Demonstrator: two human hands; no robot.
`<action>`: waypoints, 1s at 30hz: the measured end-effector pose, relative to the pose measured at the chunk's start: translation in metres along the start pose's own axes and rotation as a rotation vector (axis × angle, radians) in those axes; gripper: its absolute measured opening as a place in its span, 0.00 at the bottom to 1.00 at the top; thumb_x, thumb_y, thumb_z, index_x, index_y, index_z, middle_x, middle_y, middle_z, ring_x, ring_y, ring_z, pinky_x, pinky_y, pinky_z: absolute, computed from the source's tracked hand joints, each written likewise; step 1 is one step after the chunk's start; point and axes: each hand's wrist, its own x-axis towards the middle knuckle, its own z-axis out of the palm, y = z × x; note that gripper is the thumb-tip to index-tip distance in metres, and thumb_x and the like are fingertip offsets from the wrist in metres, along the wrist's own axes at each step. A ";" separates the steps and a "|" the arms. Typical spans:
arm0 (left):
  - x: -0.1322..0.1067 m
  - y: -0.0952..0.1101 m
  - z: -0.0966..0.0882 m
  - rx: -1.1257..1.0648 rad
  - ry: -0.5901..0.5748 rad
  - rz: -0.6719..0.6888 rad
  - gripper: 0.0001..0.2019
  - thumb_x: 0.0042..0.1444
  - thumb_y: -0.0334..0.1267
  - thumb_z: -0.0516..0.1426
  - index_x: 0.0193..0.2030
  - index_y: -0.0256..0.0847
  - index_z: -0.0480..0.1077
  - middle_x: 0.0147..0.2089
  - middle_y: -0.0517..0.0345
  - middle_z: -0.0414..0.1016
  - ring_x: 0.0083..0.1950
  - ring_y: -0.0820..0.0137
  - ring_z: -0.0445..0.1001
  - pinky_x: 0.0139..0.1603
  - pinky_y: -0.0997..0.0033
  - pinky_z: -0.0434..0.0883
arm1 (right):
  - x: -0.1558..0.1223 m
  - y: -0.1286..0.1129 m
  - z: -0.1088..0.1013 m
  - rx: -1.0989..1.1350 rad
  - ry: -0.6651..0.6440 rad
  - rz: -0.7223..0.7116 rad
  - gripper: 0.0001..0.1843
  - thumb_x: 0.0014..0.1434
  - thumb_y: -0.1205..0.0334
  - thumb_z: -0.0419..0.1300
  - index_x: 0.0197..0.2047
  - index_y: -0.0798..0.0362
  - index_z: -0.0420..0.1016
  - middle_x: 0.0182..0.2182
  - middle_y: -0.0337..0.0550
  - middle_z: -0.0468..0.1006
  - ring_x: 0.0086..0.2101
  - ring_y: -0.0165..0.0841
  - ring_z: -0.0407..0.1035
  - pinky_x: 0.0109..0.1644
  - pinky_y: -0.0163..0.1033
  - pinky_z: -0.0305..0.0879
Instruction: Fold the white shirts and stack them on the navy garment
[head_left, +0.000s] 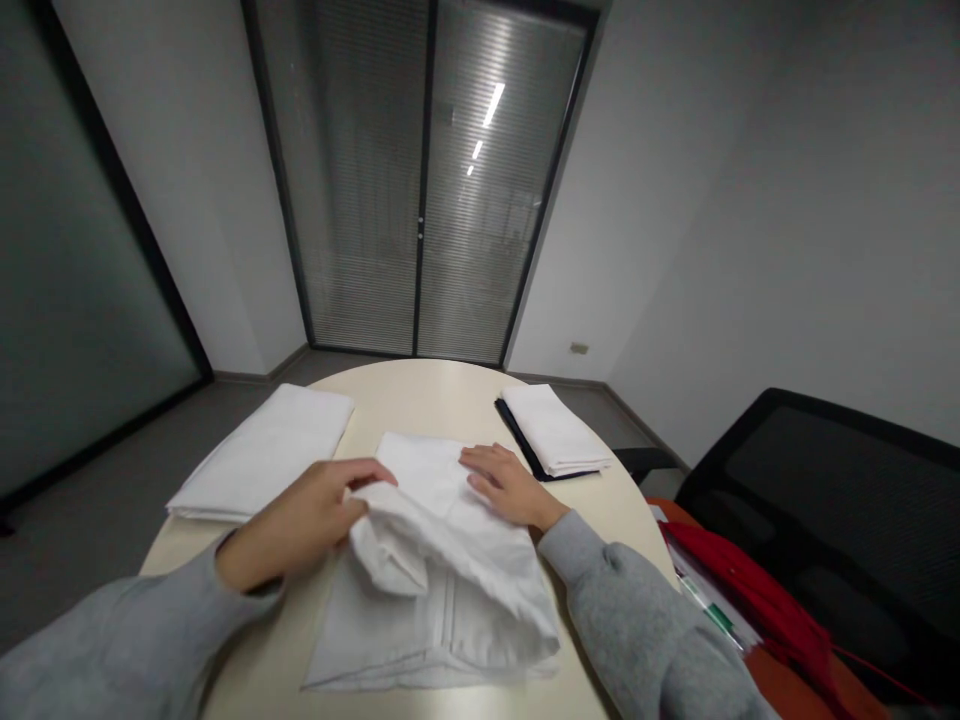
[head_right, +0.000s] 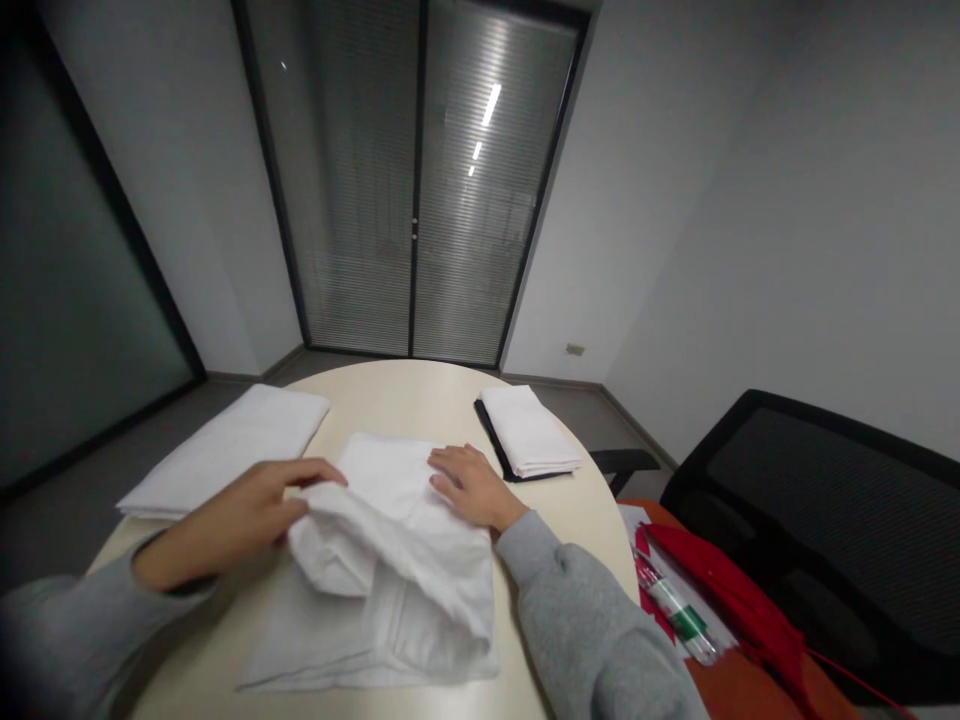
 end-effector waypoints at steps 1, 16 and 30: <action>0.019 0.001 -0.005 -0.152 0.023 -0.051 0.13 0.53 0.35 0.56 0.43 0.43 0.78 0.35 0.58 0.80 0.28 0.68 0.76 0.25 0.73 0.73 | -0.004 0.000 -0.006 0.050 0.033 0.000 0.27 0.72 0.43 0.51 0.63 0.48 0.76 0.63 0.50 0.76 0.64 0.45 0.67 0.73 0.60 0.49; 0.193 -0.005 -0.021 -0.975 0.688 0.012 0.13 0.45 0.35 0.62 0.39 0.44 0.69 0.42 0.61 0.73 0.47 0.70 0.74 0.55 0.64 0.73 | -0.010 -0.011 0.002 0.266 0.544 0.214 0.43 0.65 0.45 0.63 0.76 0.47 0.50 0.69 0.56 0.66 0.63 0.44 0.67 0.69 0.56 0.60; -0.023 -0.054 0.098 0.537 -0.224 0.464 0.35 0.63 0.45 0.60 0.76 0.54 0.56 0.79 0.55 0.55 0.78 0.50 0.55 0.77 0.37 0.51 | 0.067 0.006 -0.008 -0.040 0.354 0.255 0.38 0.44 0.76 0.57 0.61 0.54 0.73 0.55 0.53 0.78 0.50 0.42 0.74 0.56 0.46 0.71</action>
